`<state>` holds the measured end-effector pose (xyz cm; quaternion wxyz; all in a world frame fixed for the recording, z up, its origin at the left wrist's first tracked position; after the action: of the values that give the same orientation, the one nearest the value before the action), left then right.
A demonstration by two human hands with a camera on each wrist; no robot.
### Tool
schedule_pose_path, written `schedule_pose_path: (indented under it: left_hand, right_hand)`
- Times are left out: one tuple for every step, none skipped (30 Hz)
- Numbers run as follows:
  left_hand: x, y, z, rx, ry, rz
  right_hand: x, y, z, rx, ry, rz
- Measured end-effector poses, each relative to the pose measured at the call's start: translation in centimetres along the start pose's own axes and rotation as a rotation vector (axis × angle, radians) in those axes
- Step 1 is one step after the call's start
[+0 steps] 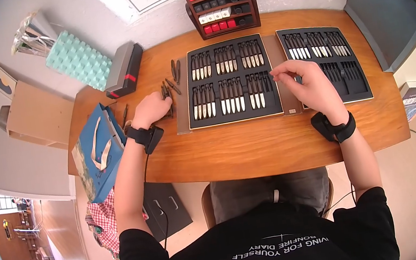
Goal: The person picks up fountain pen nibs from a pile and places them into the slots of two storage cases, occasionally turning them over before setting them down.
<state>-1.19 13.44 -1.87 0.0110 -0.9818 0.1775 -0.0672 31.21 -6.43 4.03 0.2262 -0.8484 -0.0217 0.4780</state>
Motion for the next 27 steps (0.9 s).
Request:
schedule_pose_path:
  left_hand:
    - [-0.3, -0.3, 0.4, -0.014, 0.006, 0.022]
    - [-0.6, -0.5, 0.7, -0.029, 0.013, 0.045]
    - [-0.6, -0.4, 0.4, -0.028, 0.013, 0.046]
    - [-0.7, -0.2, -0.1, 0.006, 0.086, 0.039]
    - [-0.7, 0.0, -0.6, 0.038, 0.158, 0.035]
    - [-0.6, 0.6, -0.9, 0.0, 0.339, -0.038]
    - [-0.6, 0.8, -1.3, -0.002, 0.337, -0.035]
    - [-0.9, 1.1, -1.2, -0.059, 0.526, -0.087]
    - [-1.0, 1.5, -1.1, -0.115, 0.715, -0.141]
    - [0.8, 2.5, -1.7, -0.185, 0.868, -0.105]
    - [1.6, 3.1, -2.0, -0.186, 0.87, -0.104]
    - [3.2, 4.0, -1.8, -0.303, 1.124, -0.087]
    - [4.7, 4.7, -1.6, -0.423, 1.379, -0.067]
    - [6.0, 5.1, -1.4, -0.48, 1.447, -0.01]
    - [6.9, 5.1, -0.9, -0.486, 1.457, -0.002]
    - [8.7, 5.3, -0.7, -0.581, 1.573, 0.078]
    - [10.5, 5.6, -0.7, -0.679, 1.686, 0.162]
    - [11.8, 5.8, -0.5, -0.695, 1.697, 0.151]
    - [12.9, 5.7, -0.3, -0.703, 1.707, 0.158]
    - [14.0, 5.8, -0.1, -0.741, 1.717, 0.191]
    - [14.9, 6.1, 0.1, -0.779, 1.728, 0.222]
    - [15.4, 6.2, 0.4, -0.786, 1.706, 0.233]
    - [15.6, 6.5, 0.4, -0.796, 1.717, 0.23]
    - [15.7, 6.9, 0.6, -0.805, 1.689, 0.225]
    - [15.7, 7.1, 0.8, -0.811, 1.66, 0.221]
    - [15.5, 7.3, 1.2, -0.815, 1.666, 0.221]
    - [15.5, 7.5, 1.3, -0.815, 1.678, 0.222]
  right_hand:
    - [0.0, 0.0, 0.0, -0.003, 0.005, -0.004]
    - [0.0, 0.0, 0.0, -0.003, 0.005, -0.004]
    - [0.1, 0.1, 0.1, -0.001, -0.006, -0.003]
    - [0.1, 0.1, 0.0, 0.003, -0.016, 0.0]
    - [0.0, 0.1, -0.1, 0.008, -0.013, 0.002]
    - [0.0, 0.1, -0.1, 0.004, -0.031, 0.006]
    - [0.0, 0.2, 0.0, 0.0, -0.049, 0.011]
    - [0.0, 0.2, 0.1, 0.01, -0.052, -0.006]
    - [0.0, 0.2, 0.1, 0.011, -0.052, -0.004]
    - [-0.2, 0.2, 0.0, 0.002, -0.02, 0.001]
    - [-0.3, 0.2, 0.1, -0.007, 0.013, 0.006]
    - [-0.2, 0.2, 0.1, -0.013, 0.022, 0.015]
    - [0.0, 0.1, 0.2, -0.014, 0.027, 0.016]
    - [0.2, 0.0, 0.2, -0.007, -0.008, 0.0]
    - [0.2, -0.1, 0.1, 0.0, -0.039, -0.017]
    - [0.5, -0.1, 0.3, -0.013, -0.151, 0.044]
    - [0.5, -0.3, 0.5, -0.011, -0.134, 0.044]
    - [0.8, -0.5, 1.2, -0.041, -0.289, 0.111]
    - [0.9, -0.6, 1.9, -0.07, -0.448, 0.18]
    - [0.3, -0.8, 2.6, -0.089, -0.415, 0.15]
    - [-0.1, -1.0, 3.1, -0.09, -0.404, 0.159]
    - [-0.6, -1.0, 4.0, -0.135, -0.421, 0.196]
    - [-0.8, -1.0, 4.9, -0.18, -0.438, 0.234]
    - [-0.9, -1.3, 5.6, -0.198, -0.477, 0.243]
    - [-1.0, -1.5, 5.9, -0.2, -0.467, 0.252]
    - [-1.3, -1.6, 6.5, -0.245, -0.524, 0.274]
    - [-1.6, -1.7, 7.2, -0.293, -0.583, 0.295]
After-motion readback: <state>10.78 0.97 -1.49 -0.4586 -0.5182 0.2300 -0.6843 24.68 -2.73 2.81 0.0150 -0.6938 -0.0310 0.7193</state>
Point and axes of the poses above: each hand's wrist, its own y-axis away from the middle knuckle, its own z-axis out of the palm, x = y × z, the point moved 8 cm from there along -y, towards the middle knuckle, and after that the axes turned 8 degrees about x, right-handed, at the moved point
